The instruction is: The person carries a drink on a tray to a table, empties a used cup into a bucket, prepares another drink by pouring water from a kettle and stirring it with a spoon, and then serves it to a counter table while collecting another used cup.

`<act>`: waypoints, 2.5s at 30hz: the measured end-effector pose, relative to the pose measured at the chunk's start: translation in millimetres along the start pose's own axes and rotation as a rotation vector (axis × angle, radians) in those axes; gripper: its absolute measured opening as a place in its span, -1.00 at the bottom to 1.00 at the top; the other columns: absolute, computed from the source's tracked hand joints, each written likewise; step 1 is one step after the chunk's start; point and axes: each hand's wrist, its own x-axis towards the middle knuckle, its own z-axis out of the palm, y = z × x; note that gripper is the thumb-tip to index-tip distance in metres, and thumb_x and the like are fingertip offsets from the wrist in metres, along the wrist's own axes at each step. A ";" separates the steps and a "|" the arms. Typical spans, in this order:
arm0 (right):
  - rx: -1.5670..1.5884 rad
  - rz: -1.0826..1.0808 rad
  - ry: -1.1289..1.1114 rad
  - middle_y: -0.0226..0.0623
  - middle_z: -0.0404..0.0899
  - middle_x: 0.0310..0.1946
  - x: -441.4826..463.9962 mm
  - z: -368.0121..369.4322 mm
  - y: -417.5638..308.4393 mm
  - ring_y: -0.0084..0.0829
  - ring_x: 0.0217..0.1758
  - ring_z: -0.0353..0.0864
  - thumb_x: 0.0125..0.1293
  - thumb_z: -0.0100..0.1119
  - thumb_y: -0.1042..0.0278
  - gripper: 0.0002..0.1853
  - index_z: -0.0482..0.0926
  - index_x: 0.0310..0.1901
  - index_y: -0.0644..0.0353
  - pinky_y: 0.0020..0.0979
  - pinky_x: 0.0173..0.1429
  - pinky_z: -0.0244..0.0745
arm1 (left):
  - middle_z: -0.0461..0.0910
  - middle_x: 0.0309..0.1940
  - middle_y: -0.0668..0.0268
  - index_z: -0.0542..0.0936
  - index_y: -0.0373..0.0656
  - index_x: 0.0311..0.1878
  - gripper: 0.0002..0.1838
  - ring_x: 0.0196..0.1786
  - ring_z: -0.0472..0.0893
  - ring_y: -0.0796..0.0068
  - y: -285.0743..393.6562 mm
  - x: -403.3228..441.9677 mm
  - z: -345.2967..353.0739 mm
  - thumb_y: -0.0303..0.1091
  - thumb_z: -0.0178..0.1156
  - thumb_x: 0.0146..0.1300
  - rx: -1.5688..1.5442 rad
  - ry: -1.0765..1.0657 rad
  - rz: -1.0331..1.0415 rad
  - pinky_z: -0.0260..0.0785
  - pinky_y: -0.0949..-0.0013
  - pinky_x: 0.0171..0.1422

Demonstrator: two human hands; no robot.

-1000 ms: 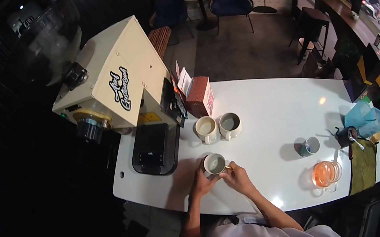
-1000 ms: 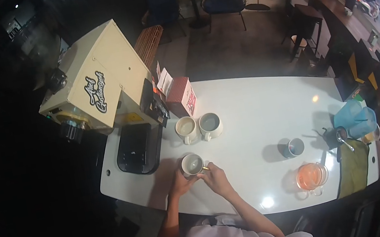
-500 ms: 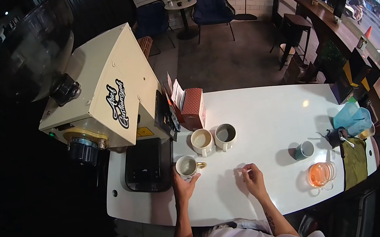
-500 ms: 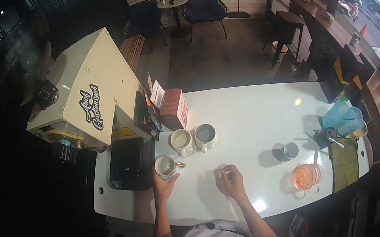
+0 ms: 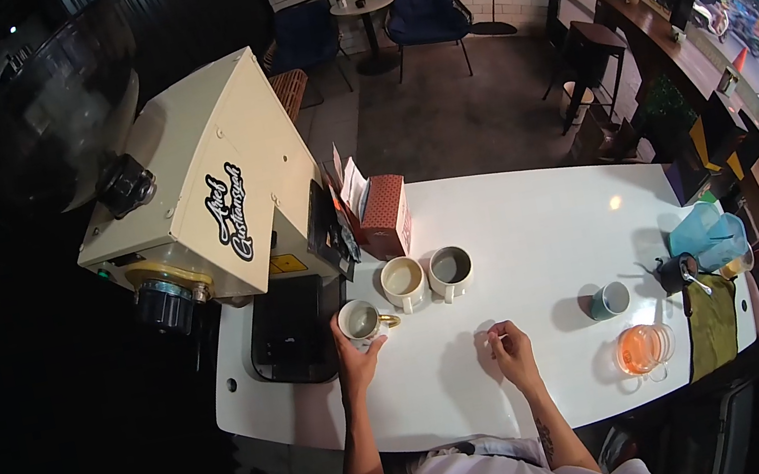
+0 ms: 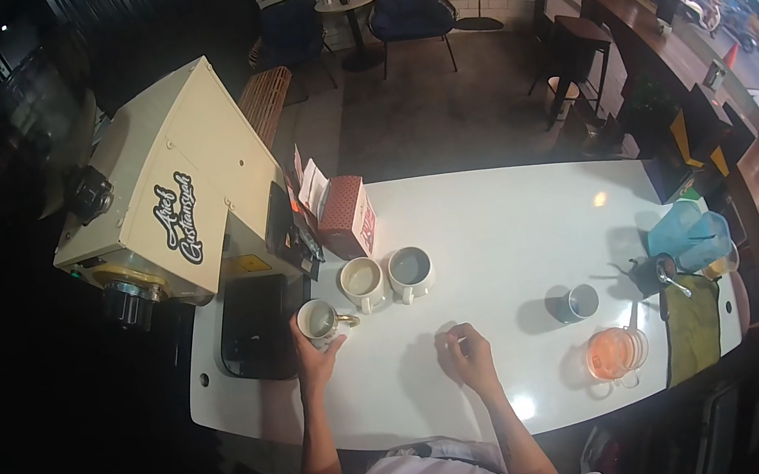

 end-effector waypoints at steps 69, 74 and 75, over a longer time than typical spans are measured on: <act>-0.389 0.222 1.011 -0.07 0.55 -0.03 -168.0 -230.9 -10.3 -0.14 -0.01 0.56 0.26 0.28 0.48 -0.65 0.54 0.08 0.31 -0.26 -0.04 0.49 | 0.26 0.42 -0.03 0.12 -0.22 0.50 0.00 0.49 0.30 0.11 157.0 -97.0 315.2 -0.53 0.51 0.03 -0.407 -0.962 0.272 0.22 0.14 0.54; -0.300 0.203 0.989 -0.08 0.57 -0.09 -171.4 -254.5 0.3 -0.14 -0.04 0.59 0.30 0.23 0.50 -0.72 0.55 0.04 0.33 -0.27 -0.04 0.51 | 0.55 0.13 0.11 0.40 -0.30 0.30 -0.24 0.15 0.57 0.31 184.8 -106.2 333.4 -0.47 0.55 0.01 -0.219 -0.959 0.251 0.46 0.23 0.22; -0.272 0.193 1.003 -0.08 0.58 -0.12 -171.0 -260.6 2.4 -0.15 -0.07 0.60 0.31 0.22 0.51 -0.73 0.55 0.03 0.33 -0.27 -0.05 0.52 | 0.54 0.11 0.14 0.39 -0.28 0.30 -0.28 0.14 0.57 0.34 180.8 -108.4 337.7 -0.46 0.50 0.07 -0.269 -0.937 0.287 0.45 0.27 0.23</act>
